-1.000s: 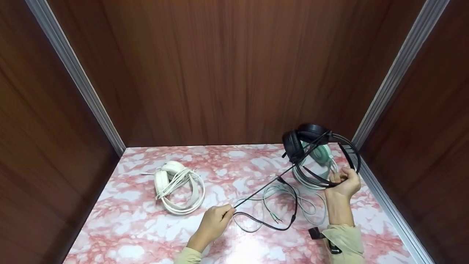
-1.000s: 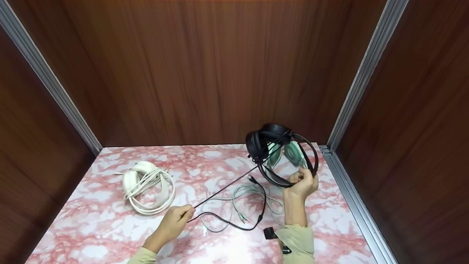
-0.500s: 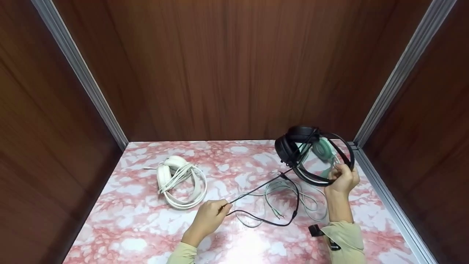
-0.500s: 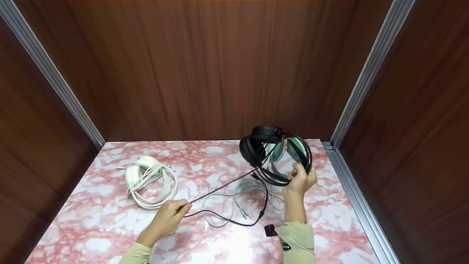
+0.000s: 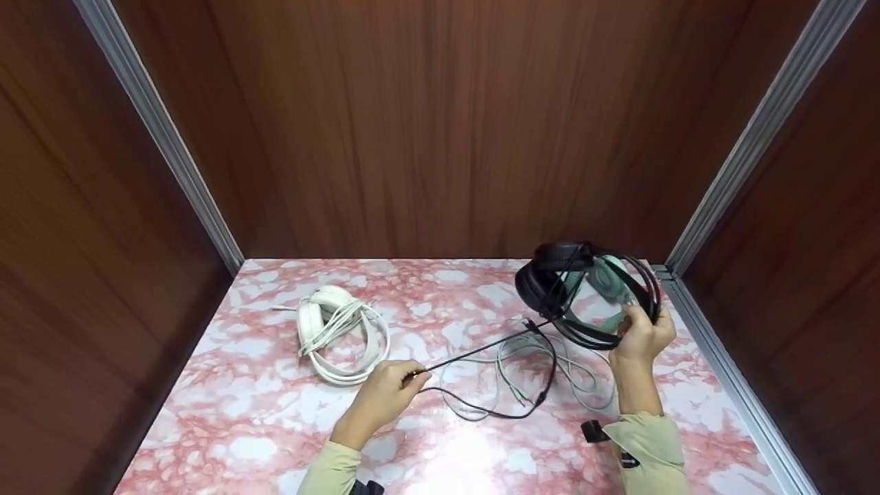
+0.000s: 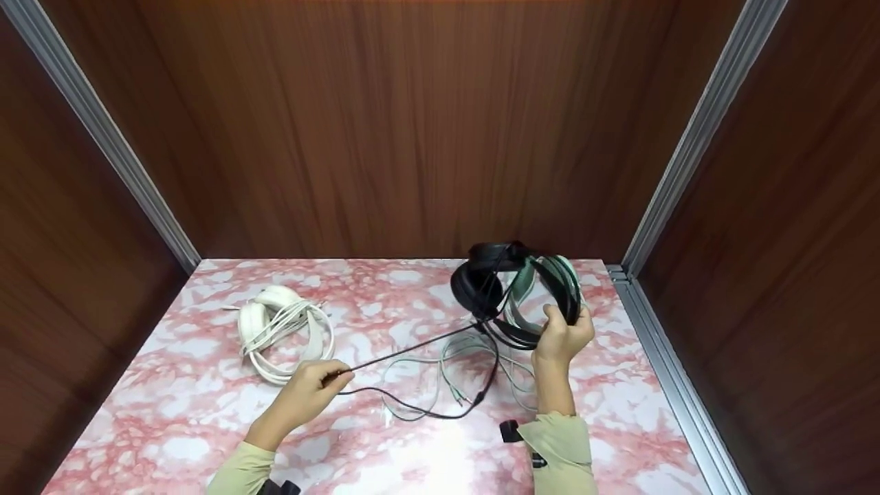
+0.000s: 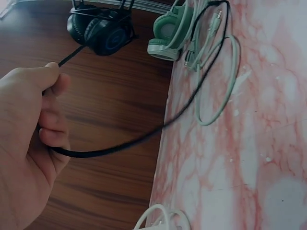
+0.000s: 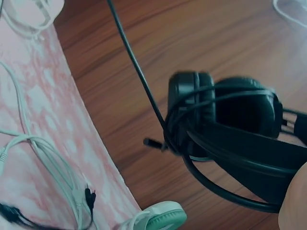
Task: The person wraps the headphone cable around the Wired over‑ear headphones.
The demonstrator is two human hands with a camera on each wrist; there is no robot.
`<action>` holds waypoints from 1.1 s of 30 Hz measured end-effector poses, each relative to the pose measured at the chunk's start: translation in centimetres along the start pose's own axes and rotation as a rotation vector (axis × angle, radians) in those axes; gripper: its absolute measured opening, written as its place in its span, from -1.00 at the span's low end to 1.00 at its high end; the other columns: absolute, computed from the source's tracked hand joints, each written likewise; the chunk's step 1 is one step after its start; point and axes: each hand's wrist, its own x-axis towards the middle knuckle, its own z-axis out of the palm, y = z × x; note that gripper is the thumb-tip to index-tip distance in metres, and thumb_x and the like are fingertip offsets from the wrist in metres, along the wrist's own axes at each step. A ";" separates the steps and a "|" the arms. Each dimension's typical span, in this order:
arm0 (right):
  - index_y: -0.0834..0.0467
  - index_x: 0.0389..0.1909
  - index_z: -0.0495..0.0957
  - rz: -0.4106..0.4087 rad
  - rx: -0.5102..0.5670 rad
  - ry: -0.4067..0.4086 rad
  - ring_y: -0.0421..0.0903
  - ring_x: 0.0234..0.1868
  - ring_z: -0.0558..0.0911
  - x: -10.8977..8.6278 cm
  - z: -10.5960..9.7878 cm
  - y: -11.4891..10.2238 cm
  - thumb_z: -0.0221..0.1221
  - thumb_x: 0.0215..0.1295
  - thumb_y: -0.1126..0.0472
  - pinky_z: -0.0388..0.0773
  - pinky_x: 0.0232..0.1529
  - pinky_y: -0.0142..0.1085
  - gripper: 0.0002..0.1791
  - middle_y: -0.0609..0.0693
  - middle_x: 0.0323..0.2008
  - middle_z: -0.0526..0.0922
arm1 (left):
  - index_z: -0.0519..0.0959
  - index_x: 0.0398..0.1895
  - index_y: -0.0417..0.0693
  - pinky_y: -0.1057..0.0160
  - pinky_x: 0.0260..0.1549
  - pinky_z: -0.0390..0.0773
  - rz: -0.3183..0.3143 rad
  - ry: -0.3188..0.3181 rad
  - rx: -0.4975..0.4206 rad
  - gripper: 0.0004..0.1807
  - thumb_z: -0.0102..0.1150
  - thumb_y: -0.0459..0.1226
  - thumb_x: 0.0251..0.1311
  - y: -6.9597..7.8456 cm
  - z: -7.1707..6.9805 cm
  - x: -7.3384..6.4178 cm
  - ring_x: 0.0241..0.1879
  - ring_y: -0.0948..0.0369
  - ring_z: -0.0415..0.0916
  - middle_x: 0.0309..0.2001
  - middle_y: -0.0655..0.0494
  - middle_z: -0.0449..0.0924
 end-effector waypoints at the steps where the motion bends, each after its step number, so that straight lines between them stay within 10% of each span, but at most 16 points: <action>1: 0.26 -0.66 0.37 -0.013 -0.002 0.000 -0.21 -0.85 0.21 0.0 0.1 0.0 0.00 -0.10 0.62 0.11 -0.82 -0.42 -0.79 -0.06 -0.84 0.30 | 0.62 -0.40 0.06 0.42 -0.65 0.29 0.000 -0.001 -0.004 -0.86 0.19 -0.19 0.33 0.1 -0.2 0.1 -0.64 0.45 0.19 -0.60 0.40 0.35; 12: 0.33 -0.70 0.34 -0.200 -0.409 -0.012 -0.21 -0.57 0.28 -0.7 0.6 0.3 0.11 -0.21 0.63 0.24 -0.56 -0.38 -0.80 -0.12 -0.69 0.29 | 0.70 -0.30 -0.01 0.41 -0.51 0.42 0.191 0.247 0.168 -0.91 0.36 -0.35 0.14 0.0 -1.2 1.1 -0.49 0.39 0.39 -0.47 0.30 0.50; 19: 0.33 -0.64 0.40 -0.246 -0.608 -0.122 -0.30 -0.63 0.30 -1.9 1.8 -1.8 0.13 -0.17 0.59 0.27 -0.60 -0.43 -0.85 -0.18 -0.70 0.34 | 0.71 -0.24 -0.06 0.44 -0.57 0.37 0.227 0.328 0.057 -0.89 0.32 -0.37 0.16 0.0 -2.9 2.6 -0.55 0.38 0.34 -0.47 0.25 0.49; 27: 0.40 -0.52 0.44 -0.106 -0.717 -0.480 -0.25 -0.60 0.35 -2.3 2.5 -3.0 0.15 -0.13 0.62 0.34 -0.60 -0.45 -0.86 -0.05 -0.62 0.37 | 0.71 -0.36 -0.02 0.37 -0.66 0.27 0.344 0.453 0.173 -0.83 0.48 -0.35 -0.05 1.0 -5.5 6.1 -0.63 0.38 0.25 -0.59 0.25 0.43; 33: 0.45 -0.39 0.46 0.126 -0.628 -0.821 -0.19 -0.56 0.38 -2.2 2.0 -2.4 0.06 -0.15 0.64 0.36 -0.61 -0.41 -0.78 0.04 -0.54 0.42 | 0.70 -0.46 0.02 0.28 -0.71 0.25 0.382 0.398 0.263 -0.82 0.51 -0.16 -0.10 1.9 -7.5 8.8 -0.65 0.35 0.23 -0.66 0.24 0.39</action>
